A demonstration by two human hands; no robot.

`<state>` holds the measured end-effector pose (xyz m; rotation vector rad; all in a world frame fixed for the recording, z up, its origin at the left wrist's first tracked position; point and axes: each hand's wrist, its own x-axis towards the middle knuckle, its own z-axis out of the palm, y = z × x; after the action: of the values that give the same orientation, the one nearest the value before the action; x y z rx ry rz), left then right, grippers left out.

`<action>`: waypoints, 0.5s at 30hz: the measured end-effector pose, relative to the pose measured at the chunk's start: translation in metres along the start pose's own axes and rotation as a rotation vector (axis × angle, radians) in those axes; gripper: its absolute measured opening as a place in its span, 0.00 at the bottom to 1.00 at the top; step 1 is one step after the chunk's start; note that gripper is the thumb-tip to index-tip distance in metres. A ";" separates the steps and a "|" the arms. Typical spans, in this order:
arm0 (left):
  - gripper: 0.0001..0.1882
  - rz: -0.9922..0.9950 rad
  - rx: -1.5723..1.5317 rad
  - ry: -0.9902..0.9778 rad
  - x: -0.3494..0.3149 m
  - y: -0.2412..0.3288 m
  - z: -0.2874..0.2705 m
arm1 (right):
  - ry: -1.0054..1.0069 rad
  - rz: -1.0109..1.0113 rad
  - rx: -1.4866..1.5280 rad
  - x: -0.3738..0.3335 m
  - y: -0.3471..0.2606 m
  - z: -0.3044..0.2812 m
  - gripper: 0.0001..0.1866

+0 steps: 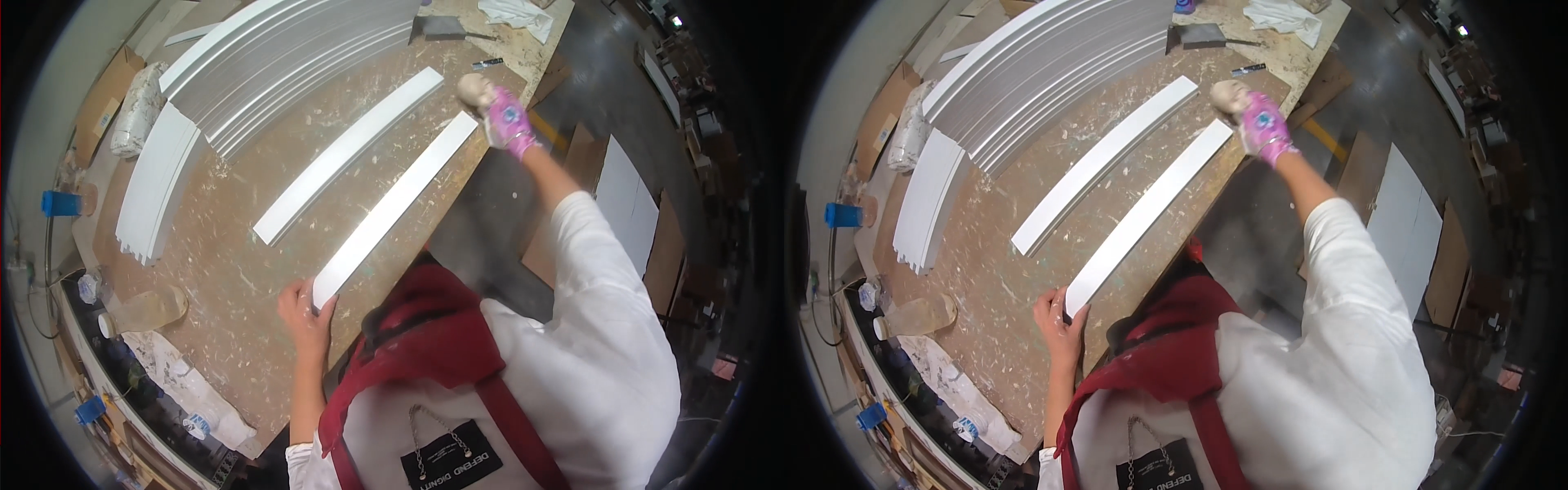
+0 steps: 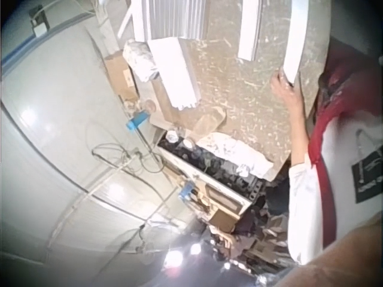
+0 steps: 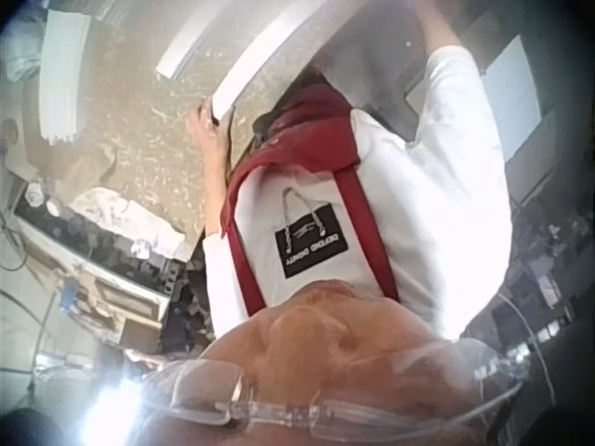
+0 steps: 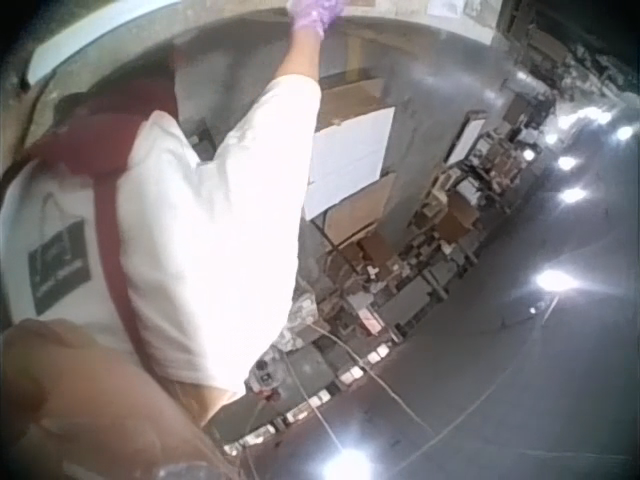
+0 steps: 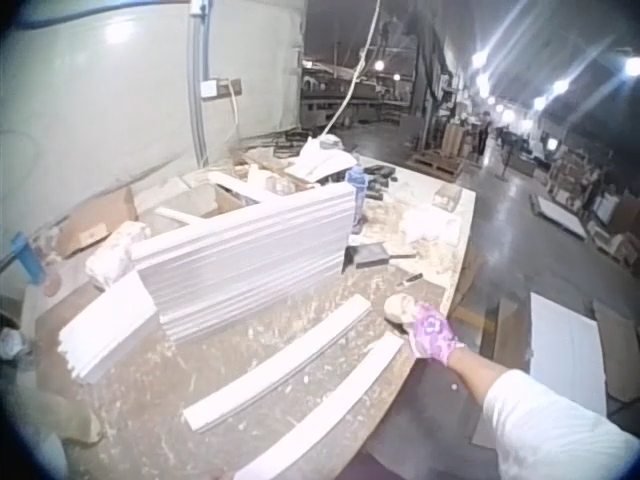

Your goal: The person wipes wooden furniture components with a cloth by hand and uses a small tool to clean grooves on a piece. They move the cleaned parts aside and continue handling the next items from a stack on the workbench.

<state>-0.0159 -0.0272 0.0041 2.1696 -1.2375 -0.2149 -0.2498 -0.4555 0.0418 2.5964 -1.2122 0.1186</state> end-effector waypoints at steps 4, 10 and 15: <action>0.26 -0.025 0.022 0.034 0.000 0.001 0.003 | 0.166 -0.460 0.337 0.004 -0.040 -0.056 0.16; 0.26 0.002 0.031 0.049 -0.001 -0.003 0.007 | -0.035 -0.453 0.130 -0.067 -0.128 0.026 0.20; 0.27 -0.017 0.057 -0.006 0.000 0.002 -0.003 | 0.130 0.095 0.885 0.006 0.052 0.024 0.09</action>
<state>-0.0161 -0.0264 0.0074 2.2303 -1.2430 -0.1948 -0.2863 -0.4980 0.0309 3.1443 -1.4606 1.0374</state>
